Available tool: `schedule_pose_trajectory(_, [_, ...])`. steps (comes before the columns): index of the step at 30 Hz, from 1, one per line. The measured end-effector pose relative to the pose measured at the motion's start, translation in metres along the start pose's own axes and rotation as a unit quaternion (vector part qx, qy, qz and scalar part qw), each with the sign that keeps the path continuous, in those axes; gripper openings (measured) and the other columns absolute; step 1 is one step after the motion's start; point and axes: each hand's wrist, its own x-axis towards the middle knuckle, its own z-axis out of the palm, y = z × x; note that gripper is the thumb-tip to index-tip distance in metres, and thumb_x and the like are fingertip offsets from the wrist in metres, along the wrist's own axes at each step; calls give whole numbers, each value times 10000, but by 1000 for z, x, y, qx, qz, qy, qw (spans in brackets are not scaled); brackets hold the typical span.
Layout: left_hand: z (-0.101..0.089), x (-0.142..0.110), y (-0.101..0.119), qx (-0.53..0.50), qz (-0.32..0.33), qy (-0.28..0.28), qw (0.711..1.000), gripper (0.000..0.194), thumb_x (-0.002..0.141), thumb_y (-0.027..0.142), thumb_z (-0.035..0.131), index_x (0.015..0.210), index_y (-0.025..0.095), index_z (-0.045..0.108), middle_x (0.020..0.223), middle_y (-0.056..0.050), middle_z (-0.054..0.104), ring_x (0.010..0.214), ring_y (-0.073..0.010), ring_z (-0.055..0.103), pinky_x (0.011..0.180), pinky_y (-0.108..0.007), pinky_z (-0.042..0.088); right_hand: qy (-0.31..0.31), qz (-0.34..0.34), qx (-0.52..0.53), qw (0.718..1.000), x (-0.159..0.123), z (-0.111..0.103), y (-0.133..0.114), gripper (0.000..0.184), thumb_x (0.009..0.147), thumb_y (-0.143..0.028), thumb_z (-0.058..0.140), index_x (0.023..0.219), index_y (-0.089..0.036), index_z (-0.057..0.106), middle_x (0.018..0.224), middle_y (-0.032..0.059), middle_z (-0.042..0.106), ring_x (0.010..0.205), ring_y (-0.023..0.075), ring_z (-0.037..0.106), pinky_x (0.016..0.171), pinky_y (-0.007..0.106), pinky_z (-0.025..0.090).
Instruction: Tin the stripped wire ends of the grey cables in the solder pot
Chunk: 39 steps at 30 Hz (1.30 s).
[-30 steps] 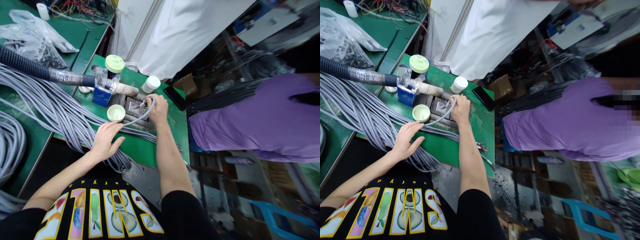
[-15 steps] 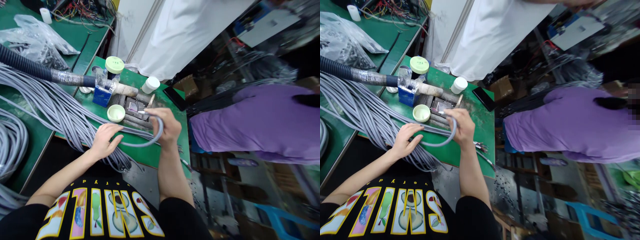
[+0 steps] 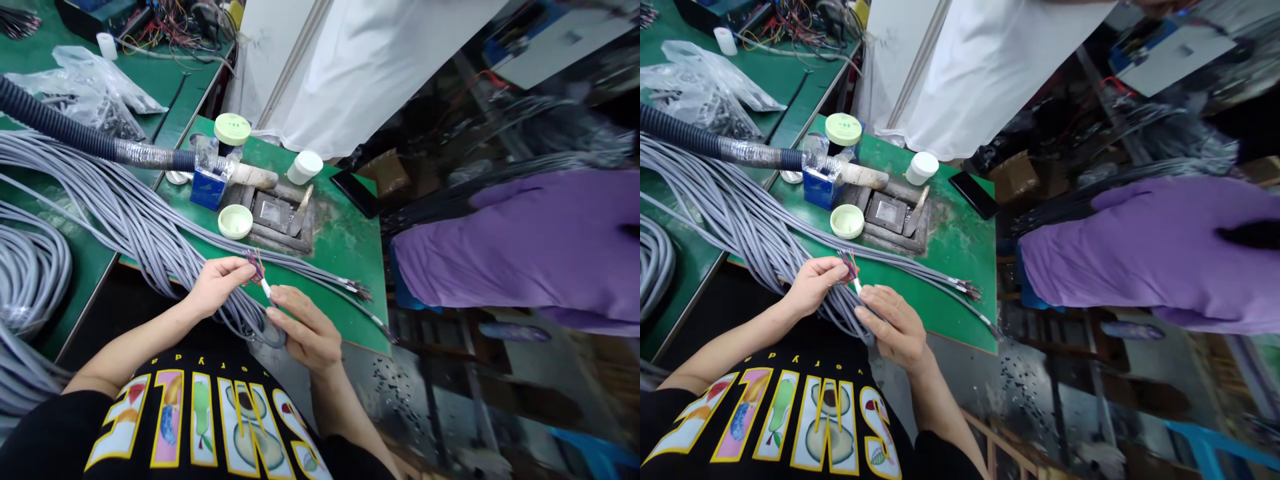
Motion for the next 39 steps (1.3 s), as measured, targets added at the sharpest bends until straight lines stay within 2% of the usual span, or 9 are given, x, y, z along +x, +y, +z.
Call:
schedule_pose_trajectory(4, [6,-2,4,-14,-8,32,999,369,585,489,827,658,148,708,618,-5,699,585,-101,600,623,-224,476,7,27,31,999,-2,-1,-7,523,826,5,506,1306,-188,588,1235,137,670,1135,247,647,914,433,583])
schedule_pose_trajectory(7, [9,-3,6,5,3,40,999,383,587,494,820,641,143,680,607,-13,694,580,-116,614,641,-251,501,16,120,62,991,1,-6,-12,438,857,-41,503,1215,-244,653,1134,97,722,1047,230,690,858,396,595])
schedule_pose_trajectory(9, [11,-4,6,24,13,34,999,395,595,510,808,627,143,663,604,-20,694,586,-129,627,651,-268,514,28,239,69,968,7,-11,-14,347,876,-128,536,1171,-256,666,1021,69,753,921,209,723,783,351,600])
schedule_pose_trajectory(11, [15,-5,8,41,23,26,999,406,600,527,797,623,147,654,604,-22,694,587,-137,632,642,-272,519,-3,349,94,932,18,-16,-13,319,860,-267,600,1174,-232,650,873,45,758,776,192,723,708,320,586])
schedule_pose_trajectory(15, [21,-5,11,83,61,14,995,387,622,513,789,618,150,656,599,-15,684,574,-125,611,612,-257,498,-123,452,161,869,46,-21,-5,493,756,-358,703,1203,-165,624,636,-17,689,568,146,633,587,270,516])
schedule_pose_trajectory(20, [19,-3,10,107,98,19,989,363,668,487,769,626,146,653,599,-5,657,567,-105,573,612,-246,478,-149,465,202,849,65,-19,0,426,806,-291,632,1208,-147,635,568,-29,664,501,123,589,535,248,460])
schedule_pose_trajectory(27, [16,2,1,124,142,43,981,392,707,537,726,647,156,654,616,-7,650,598,-117,580,621,-248,484,-81,438,146,884,61,-9,-1,253,875,-304,541,1017,-167,697,576,-22,644,519,121,616,554,242,482])
schedule_pose_trajectory(35, [16,3,-1,169,184,53,967,358,758,510,688,657,167,688,649,-34,673,644,-144,592,672,-280,476,-43,440,97,892,65,-3,-2,205,879,-324,520,911,-170,651,596,-19,634,519,114,596,539,228,476])
schedule_pose_trajectory(39, [17,6,-1,180,173,54,967,336,774,484,673,654,170,677,650,-33,678,656,-152,597,686,-286,479,-24,454,97,885,69,-1,1,172,852,-327,541,777,-186,605,541,-30,594,473,106,545,509,229,447])
